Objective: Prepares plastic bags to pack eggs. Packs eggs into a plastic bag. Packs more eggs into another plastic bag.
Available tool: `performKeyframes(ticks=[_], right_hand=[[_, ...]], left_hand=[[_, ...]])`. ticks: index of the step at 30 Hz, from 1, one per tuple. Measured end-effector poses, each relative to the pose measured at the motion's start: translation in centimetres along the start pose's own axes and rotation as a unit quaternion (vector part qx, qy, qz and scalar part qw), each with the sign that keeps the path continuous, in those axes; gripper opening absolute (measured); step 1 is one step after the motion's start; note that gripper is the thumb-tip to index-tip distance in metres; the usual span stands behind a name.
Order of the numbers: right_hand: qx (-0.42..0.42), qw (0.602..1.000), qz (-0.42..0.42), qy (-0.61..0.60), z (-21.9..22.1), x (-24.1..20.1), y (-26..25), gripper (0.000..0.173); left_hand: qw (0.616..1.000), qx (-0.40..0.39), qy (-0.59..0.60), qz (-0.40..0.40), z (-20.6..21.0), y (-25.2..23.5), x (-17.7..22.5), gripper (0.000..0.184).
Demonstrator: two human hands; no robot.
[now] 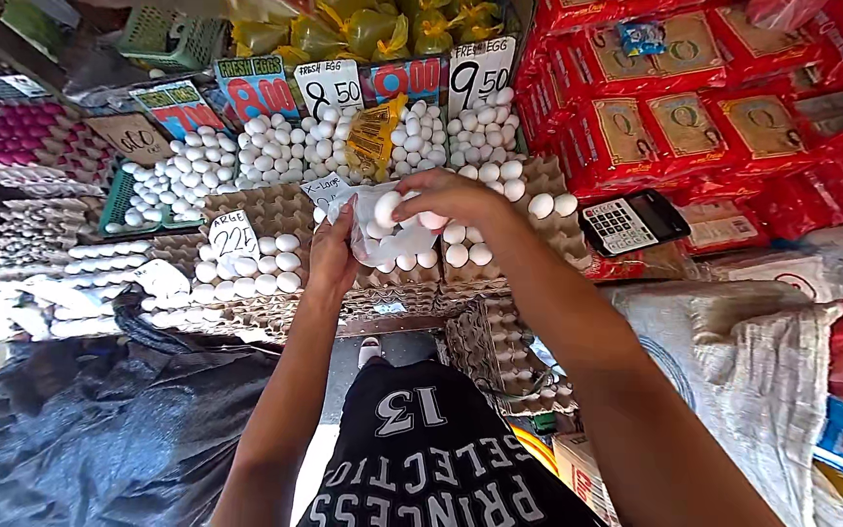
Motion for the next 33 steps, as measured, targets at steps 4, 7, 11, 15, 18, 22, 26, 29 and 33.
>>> performKeyframes(ticks=[4,7,11,15,18,22,26,29,33], right_hand=[[-0.029,0.993,0.106,-0.034,4.3,-0.3,-7.3,0.06],[-0.001,0.993,0.119,-0.022,5.5,-0.2,-10.5,0.059],[0.032,0.989,0.124,0.079,5.9,-1.4,-10.7,0.049],[0.045,0.971,0.091,0.218,5.5,-2.7,-8.7,0.046],[0.067,0.952,0.015,0.299,4.5,-3.3,-6.5,0.039],[0.205,0.955,-0.053,0.207,-1.8,-2.8,-2.5,0.027],[0.358,0.896,0.157,0.211,-10.8,5.4,-1.9,0.048],[0.35,0.868,0.274,0.224,-12.9,9.8,-2.5,0.05],[0.337,0.871,0.289,0.21,-13.1,11.9,-4.5,0.049]], left_hand=[[1.0,0.003,0.011,0.014,0.6,0.0,0.2,0.034],[0.999,-0.001,0.043,0.02,0.0,-0.3,-0.2,0.034],[0.998,0.007,0.055,0.005,-0.8,0.7,-0.5,0.036],[0.997,0.01,0.08,0.012,-1.4,0.5,-0.4,0.033],[0.997,0.004,0.078,0.017,-1.4,0.4,-0.5,0.034],[0.996,-0.001,0.088,0.017,-1.4,0.0,-0.6,0.034],[0.997,0.01,0.078,0.012,-1.9,-0.1,-0.2,0.031],[0.997,0.011,0.079,0.01,-1.6,-0.4,-0.3,0.031],[0.997,0.02,0.075,0.006,-1.2,-0.4,-0.4,0.034]])
Point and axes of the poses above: each hand's wrist, its own y-axis away from the middle knuckle, its own z-axis out of the palm, x = y × z, the point moved 2 cm from there along -y, towards the middle knuckle, and after that the axes turned 9 degrees about z, right-handed, at the moved point
